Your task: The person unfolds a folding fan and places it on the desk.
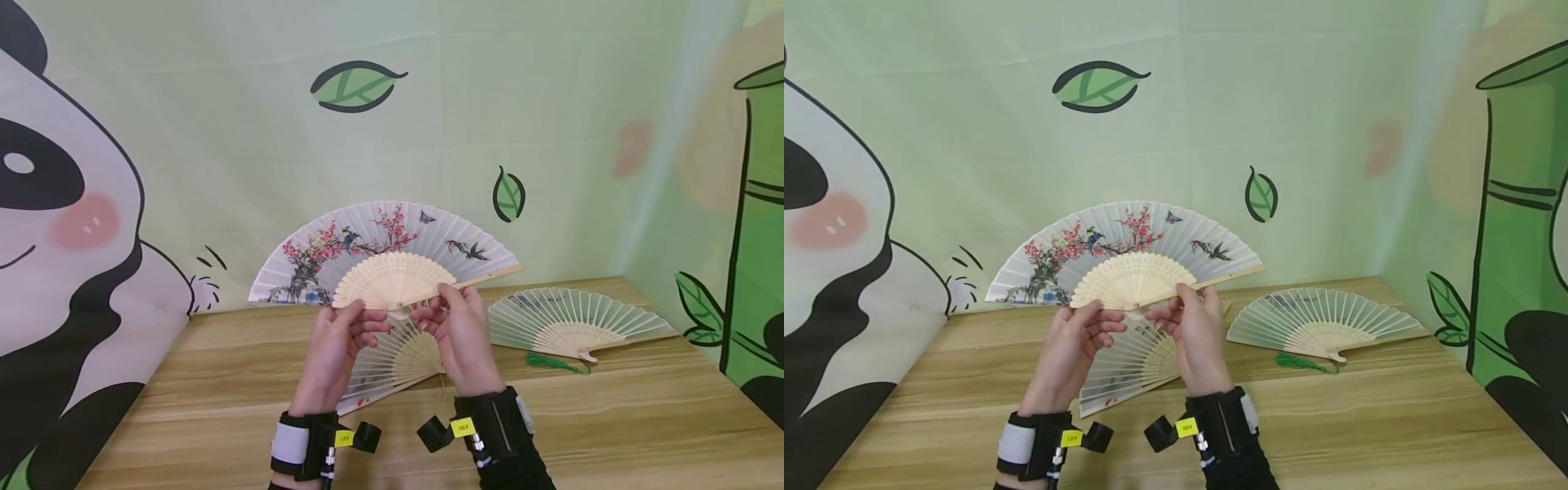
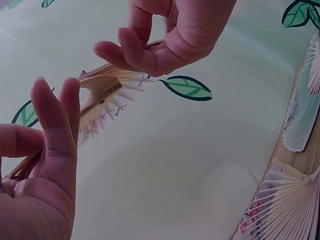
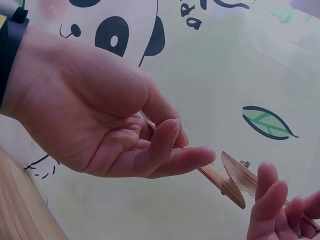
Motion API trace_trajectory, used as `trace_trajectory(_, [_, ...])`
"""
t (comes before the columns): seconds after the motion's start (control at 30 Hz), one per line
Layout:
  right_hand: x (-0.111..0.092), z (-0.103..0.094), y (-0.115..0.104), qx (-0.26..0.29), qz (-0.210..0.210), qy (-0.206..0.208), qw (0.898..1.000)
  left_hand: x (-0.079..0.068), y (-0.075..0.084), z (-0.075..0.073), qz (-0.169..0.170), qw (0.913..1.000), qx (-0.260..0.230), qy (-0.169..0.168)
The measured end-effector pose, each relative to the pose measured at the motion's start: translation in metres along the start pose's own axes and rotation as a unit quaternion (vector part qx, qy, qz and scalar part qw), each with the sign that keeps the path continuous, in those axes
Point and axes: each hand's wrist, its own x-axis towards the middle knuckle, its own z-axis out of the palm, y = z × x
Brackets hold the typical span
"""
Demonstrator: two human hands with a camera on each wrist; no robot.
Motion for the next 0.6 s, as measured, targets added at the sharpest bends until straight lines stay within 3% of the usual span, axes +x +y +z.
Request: trace_trajectory(0.6, [-0.001,0.015,0.009,0.021,0.004,0.003,1.0,-0.004,0.008,-0.005,0.008,0.9998,-0.005,0.018])
